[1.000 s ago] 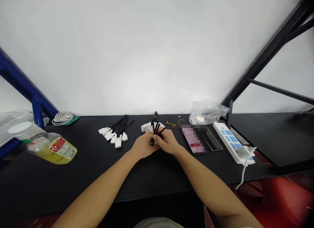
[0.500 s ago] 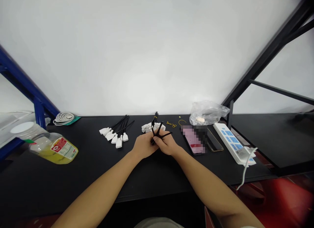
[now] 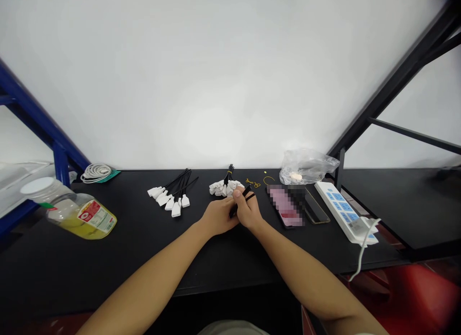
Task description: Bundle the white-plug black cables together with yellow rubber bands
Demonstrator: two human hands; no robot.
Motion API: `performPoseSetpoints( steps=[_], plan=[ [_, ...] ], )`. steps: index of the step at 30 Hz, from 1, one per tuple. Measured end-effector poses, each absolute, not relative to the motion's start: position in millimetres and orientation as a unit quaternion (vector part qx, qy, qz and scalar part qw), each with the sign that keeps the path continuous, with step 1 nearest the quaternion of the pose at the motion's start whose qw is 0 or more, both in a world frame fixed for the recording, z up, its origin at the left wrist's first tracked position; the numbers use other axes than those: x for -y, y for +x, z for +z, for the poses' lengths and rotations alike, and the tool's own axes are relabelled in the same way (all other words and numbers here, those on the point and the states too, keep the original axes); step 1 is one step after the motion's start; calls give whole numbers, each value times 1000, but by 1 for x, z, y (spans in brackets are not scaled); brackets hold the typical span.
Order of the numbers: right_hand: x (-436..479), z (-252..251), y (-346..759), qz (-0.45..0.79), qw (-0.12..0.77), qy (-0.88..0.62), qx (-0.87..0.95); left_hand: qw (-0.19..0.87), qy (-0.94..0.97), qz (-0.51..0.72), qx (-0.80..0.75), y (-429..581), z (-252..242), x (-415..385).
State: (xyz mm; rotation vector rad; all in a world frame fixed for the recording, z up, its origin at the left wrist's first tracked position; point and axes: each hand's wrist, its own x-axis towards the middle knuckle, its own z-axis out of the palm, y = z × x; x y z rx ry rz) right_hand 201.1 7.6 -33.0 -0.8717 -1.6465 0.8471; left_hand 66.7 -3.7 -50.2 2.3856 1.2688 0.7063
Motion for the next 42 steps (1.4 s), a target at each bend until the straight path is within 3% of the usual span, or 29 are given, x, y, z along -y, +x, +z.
performPoseSetpoints(
  steps=[6, 12, 15, 22, 25, 28, 31, 33, 36, 39, 42],
  plan=[
    [-12, -26, 207, 392, 499, -371, 678, 155, 849, 236, -446, 65, -55, -3],
    [-15, -12, 225, 440, 315, -326, 775, 192, 818, 243, -486, 55, -52, -2],
    [-18, -12, 229, 433, 269, -315, 801, 224, 810, 244, -484, 52, -47, 0],
    [-21, -11, 232, 373, 282, -329, 820, 178, 854, 271, -407, 16, -18, -5],
    [-21, -10, 233, 336, 286, -344, 828, 80, 760, 324, -558, -16, -10, -17],
    [-21, -11, 234, 319, 282, -358, 831, 34, 658, 224, -718, -46, -14, -30],
    [-21, -12, 234, 313, 278, -365, 831, 85, 619, 86, -776, -63, -24, -38],
    [-20, -12, 233, 312, 274, -367, 833, 111, 615, 58, -778, -67, -27, -39],
    [-20, -12, 232, 307, 269, -372, 834, 102, 616, 101, -774, -66, -24, -37],
    [-20, -12, 231, 300, 271, -378, 833, 102, 642, 242, -721, -55, -15, -32],
    [-21, -13, 230, 296, 273, -375, 835, 216, 661, 371, -616, -33, -8, -23]
  ],
)
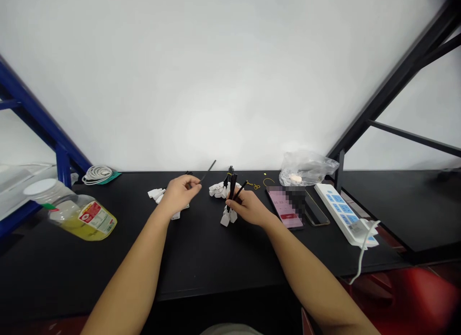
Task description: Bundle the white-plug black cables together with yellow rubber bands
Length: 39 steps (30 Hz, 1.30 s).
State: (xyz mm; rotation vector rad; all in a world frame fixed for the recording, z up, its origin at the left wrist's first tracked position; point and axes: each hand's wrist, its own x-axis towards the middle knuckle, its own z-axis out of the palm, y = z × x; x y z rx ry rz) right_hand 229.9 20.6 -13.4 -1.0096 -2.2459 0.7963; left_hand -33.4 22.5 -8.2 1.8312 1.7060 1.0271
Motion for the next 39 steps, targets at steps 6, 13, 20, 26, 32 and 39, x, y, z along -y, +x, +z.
performPoseSetpoints(
  steps=[6, 13, 20, 26, 32, 39],
  plan=[
    [-21, -18, 229, 294, 290, -344, 843, 401, 717, 343, -456, 16, -15, -3],
    [-22, -23, 228, 314, 316, -346, 826, 329, 724, 375, -477, 26, -29, -7],
    [-20, -25, 226, 303, 331, -348, 823, 364, 708, 359, -488, 27, -31, -9],
    [-21, -22, 226, 260, 324, -364, 834, 196, 684, 320, -626, -23, -19, -25],
    [-21, -21, 226, 243, 309, -364, 844, 115, 610, 110, -776, -61, -27, -38],
    [-21, -20, 225, 244, 301, -373, 843, 110, 616, 102, -773, -54, -35, -41]
  ],
)
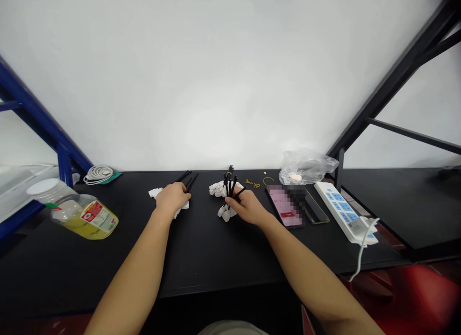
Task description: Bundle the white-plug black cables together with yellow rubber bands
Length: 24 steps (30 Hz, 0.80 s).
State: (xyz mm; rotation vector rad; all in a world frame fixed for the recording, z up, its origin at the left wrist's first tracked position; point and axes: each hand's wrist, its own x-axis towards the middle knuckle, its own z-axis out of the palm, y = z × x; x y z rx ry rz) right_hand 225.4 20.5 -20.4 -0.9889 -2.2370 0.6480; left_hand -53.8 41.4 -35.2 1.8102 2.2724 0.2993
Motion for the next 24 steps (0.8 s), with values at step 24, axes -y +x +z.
performPoseSetpoints(
  steps=[24],
  plan=[
    [-20, -21, 225, 263, 323, -367, 832, 190, 791, 346, -467, 27, -28, -6]
  ],
)
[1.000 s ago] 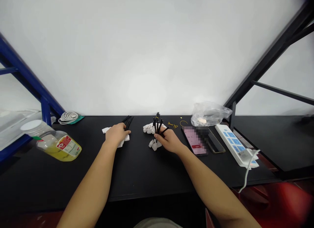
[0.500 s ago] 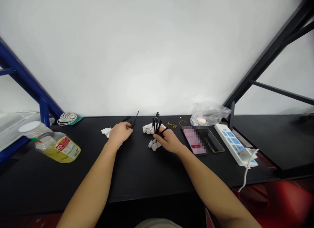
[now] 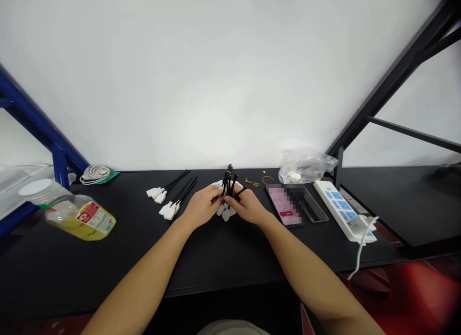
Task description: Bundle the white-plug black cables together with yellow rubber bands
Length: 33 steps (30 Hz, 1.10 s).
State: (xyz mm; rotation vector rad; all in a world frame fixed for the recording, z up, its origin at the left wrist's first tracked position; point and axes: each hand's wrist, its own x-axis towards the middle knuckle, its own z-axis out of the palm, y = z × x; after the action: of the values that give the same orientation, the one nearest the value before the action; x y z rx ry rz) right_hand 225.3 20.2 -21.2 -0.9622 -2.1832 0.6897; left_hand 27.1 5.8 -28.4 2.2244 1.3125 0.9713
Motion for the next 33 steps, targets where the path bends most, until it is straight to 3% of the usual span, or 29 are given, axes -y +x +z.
performPoseSetpoints(
  steps=[18, 23, 33],
  plan=[
    [-16, -19, 228, 280, 276, -326, 859, 135, 818, 262, -494, 30, -32, -6],
    [-15, -19, 225, 233, 252, -360, 867, 157, 810, 265, -499, 32, -32, -6],
    [-21, -29, 224, 188, 313, -372, 854, 278, 816, 255, -438, 29, -26, -2]
  ],
)
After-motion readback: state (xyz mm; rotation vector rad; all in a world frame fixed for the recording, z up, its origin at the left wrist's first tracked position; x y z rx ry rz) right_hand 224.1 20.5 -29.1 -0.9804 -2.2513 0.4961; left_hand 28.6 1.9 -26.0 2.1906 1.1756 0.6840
